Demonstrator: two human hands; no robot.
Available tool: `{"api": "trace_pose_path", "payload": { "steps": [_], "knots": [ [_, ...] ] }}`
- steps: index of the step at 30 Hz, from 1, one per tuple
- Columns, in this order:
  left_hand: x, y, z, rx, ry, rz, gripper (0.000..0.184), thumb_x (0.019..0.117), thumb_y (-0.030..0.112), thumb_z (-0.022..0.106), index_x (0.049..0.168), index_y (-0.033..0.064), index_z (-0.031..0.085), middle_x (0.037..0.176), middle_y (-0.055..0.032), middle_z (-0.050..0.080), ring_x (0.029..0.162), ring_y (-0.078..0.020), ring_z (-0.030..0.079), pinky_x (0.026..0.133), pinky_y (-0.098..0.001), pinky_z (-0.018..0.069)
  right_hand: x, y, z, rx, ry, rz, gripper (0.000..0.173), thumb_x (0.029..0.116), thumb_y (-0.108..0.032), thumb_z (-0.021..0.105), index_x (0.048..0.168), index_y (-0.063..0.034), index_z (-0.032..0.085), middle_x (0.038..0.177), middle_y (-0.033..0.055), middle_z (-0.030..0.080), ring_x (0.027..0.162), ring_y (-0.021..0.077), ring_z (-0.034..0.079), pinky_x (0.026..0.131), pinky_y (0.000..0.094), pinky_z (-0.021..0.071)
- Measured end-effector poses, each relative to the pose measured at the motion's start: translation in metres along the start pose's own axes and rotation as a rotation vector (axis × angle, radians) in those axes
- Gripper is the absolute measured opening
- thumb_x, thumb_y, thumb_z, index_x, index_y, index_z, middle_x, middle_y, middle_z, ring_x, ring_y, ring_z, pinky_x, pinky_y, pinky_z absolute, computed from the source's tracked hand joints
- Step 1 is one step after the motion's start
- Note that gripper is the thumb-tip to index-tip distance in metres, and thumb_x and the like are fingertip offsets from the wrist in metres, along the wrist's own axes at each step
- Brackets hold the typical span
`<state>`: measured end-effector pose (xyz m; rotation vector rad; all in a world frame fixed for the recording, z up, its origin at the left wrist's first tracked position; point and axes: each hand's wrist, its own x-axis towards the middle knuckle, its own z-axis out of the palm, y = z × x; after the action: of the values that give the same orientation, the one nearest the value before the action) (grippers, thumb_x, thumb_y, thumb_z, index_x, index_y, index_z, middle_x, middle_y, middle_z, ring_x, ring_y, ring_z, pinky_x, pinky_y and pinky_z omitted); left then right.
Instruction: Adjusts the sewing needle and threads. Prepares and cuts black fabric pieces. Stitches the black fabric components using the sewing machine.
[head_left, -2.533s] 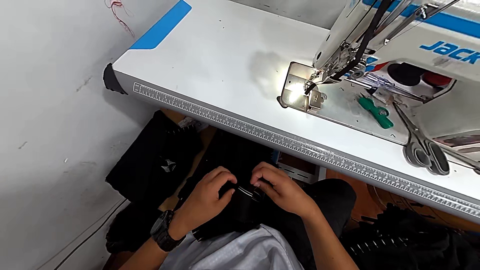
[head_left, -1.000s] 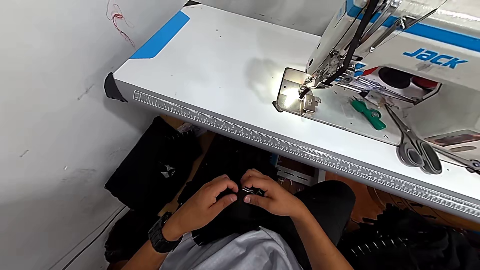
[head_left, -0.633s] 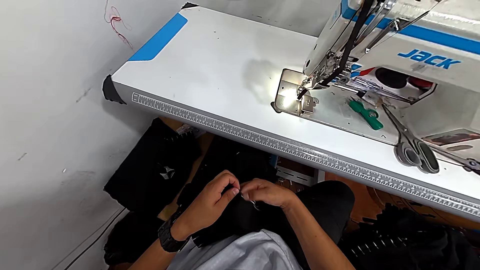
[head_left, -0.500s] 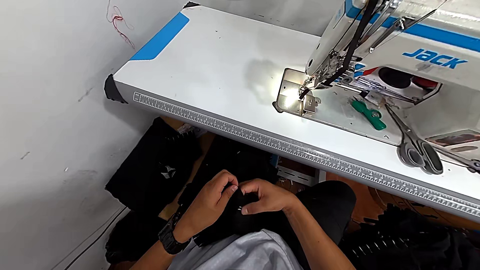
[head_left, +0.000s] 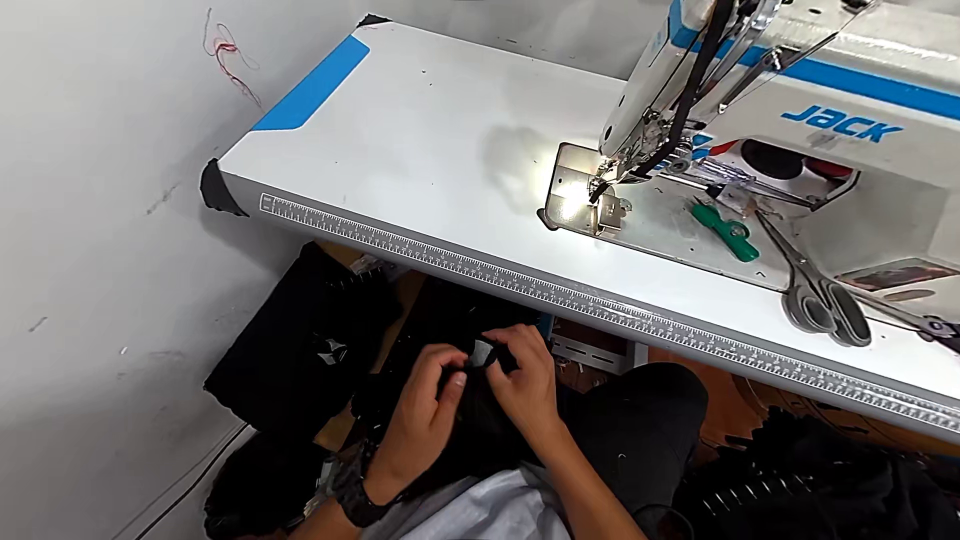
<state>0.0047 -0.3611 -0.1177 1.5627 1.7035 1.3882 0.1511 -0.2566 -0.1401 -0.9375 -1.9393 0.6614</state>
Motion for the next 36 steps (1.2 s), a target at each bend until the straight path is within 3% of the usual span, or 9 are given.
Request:
{"api": "trace_pose_path", "payload": {
  "steps": [2, 5, 8, 13, 16, 18, 24, 28, 36],
  "knots": [
    [-0.001, -0.008, -0.022, 0.106, 0.057, 0.093, 0.027, 0.1065, 0.022, 0.048, 0.127, 0.0117, 0.063, 0.131, -0.0032, 0.062, 0.124, -0.0145, 0.059, 0.102, -0.036, 0.0538, 0.005, 0.004, -0.014, 0.211, -0.256, 0.178, 0.02, 0.0935, -0.029, 0.068, 0.108, -0.0159, 0.075, 0.112, -0.0026, 0.068, 0.11, 0.011, 0.063, 0.092, 0.0349, 0.0555],
    [-0.029, -0.028, -0.034, 0.379, 0.116, 0.397, 0.019, 0.0993, 0.019, 0.057, 0.118, 0.02, 0.059, 0.123, -0.0031, 0.058, 0.122, -0.0168, 0.056, 0.103, -0.0351, 0.0501, 0.009, 0.012, -0.027, 0.214, -0.329, 0.198, 0.017, 0.0936, -0.025, 0.067, 0.106, -0.0147, 0.073, 0.115, -0.0009, 0.066, 0.111, 0.0117, 0.061, 0.093, 0.035, 0.0551],
    [-0.045, -0.04, -0.025, 0.468, -0.011, 0.61, 0.038, 0.1003, 0.02, 0.062, 0.136, 0.0287, 0.051, 0.123, -0.0038, 0.054, 0.119, -0.0203, 0.056, 0.104, -0.0387, 0.0477, 0.015, 0.013, -0.035, 0.169, -0.377, 0.157, 0.018, 0.0936, -0.022, 0.064, 0.108, -0.015, 0.073, 0.113, -0.0015, 0.065, 0.108, 0.0103, 0.062, 0.089, 0.0328, 0.0555],
    [-0.018, -0.037, -0.016, 0.356, -0.072, 0.579, 0.019, 0.102, 0.018, 0.062, 0.12, 0.0157, 0.057, 0.116, -0.0085, 0.058, 0.114, -0.0197, 0.061, 0.099, -0.0339, 0.0541, 0.021, 0.007, -0.043, 0.221, -0.455, 0.175, 0.024, 0.0925, -0.016, 0.055, 0.108, -0.0147, 0.072, 0.11, -0.0027, 0.065, 0.103, 0.0081, 0.062, 0.084, 0.0285, 0.0552],
    [-0.024, -0.048, -0.018, 0.309, -0.087, 0.463, 0.023, 0.0989, 0.027, 0.068, 0.102, 0.0097, 0.053, 0.107, -0.0094, 0.061, 0.104, -0.018, 0.064, 0.091, -0.0304, 0.0567, 0.022, 0.012, -0.041, 0.227, -0.47, 0.169, 0.022, 0.1015, -0.033, 0.058, 0.101, -0.0171, 0.073, 0.103, -0.0044, 0.066, 0.095, 0.0078, 0.063, 0.079, 0.0288, 0.0552],
    [-0.03, -0.051, -0.014, 0.326, -0.11, 0.407, 0.012, 0.0989, 0.021, 0.063, 0.094, 0.0101, 0.061, 0.103, -0.0078, 0.066, 0.106, -0.0187, 0.065, 0.096, -0.0324, 0.0546, 0.023, 0.015, -0.036, 0.192, -0.48, 0.133, 0.022, 0.0978, -0.039, 0.067, 0.095, -0.0182, 0.074, 0.1, -0.0052, 0.068, 0.094, 0.0086, 0.064, 0.08, 0.0313, 0.0566],
    [-0.036, -0.045, 0.01, 0.456, -0.056, 0.475, 0.02, 0.1028, 0.014, 0.057, 0.122, 0.0163, 0.057, 0.12, -0.0109, 0.06, 0.115, -0.023, 0.062, 0.101, -0.0354, 0.0534, 0.029, 0.009, -0.036, 0.16, -0.523, 0.121, 0.011, 0.0991, -0.024, 0.066, 0.098, -0.0154, 0.072, 0.098, -0.0036, 0.067, 0.088, 0.0067, 0.065, 0.075, 0.0268, 0.0571],
    [-0.021, -0.04, 0.017, 0.444, 0.047, 0.606, 0.018, 0.101, 0.012, 0.059, 0.119, 0.0119, 0.054, 0.111, -0.0116, 0.059, 0.104, -0.0225, 0.064, 0.094, -0.0318, 0.0559, 0.038, -0.001, -0.039, 0.159, -0.551, 0.186, 0.011, 0.1032, -0.023, 0.061, 0.107, -0.0147, 0.067, 0.087, -0.003, 0.066, 0.075, 0.0071, 0.063, 0.066, 0.0259, 0.0542],
    [-0.008, -0.018, -0.008, 0.365, -0.1, 0.802, 0.015, 0.1035, 0.006, 0.054, 0.118, 0.0081, 0.06, 0.113, -0.0103, 0.063, 0.109, -0.0228, 0.064, 0.1, -0.0331, 0.0534, 0.052, 0.006, -0.059, 0.315, -0.602, 0.029, 0.007, 0.0957, -0.015, 0.071, 0.1, -0.011, 0.075, 0.102, -0.0004, 0.069, 0.091, 0.009, 0.067, 0.079, 0.0254, 0.0591]
  ]
}}
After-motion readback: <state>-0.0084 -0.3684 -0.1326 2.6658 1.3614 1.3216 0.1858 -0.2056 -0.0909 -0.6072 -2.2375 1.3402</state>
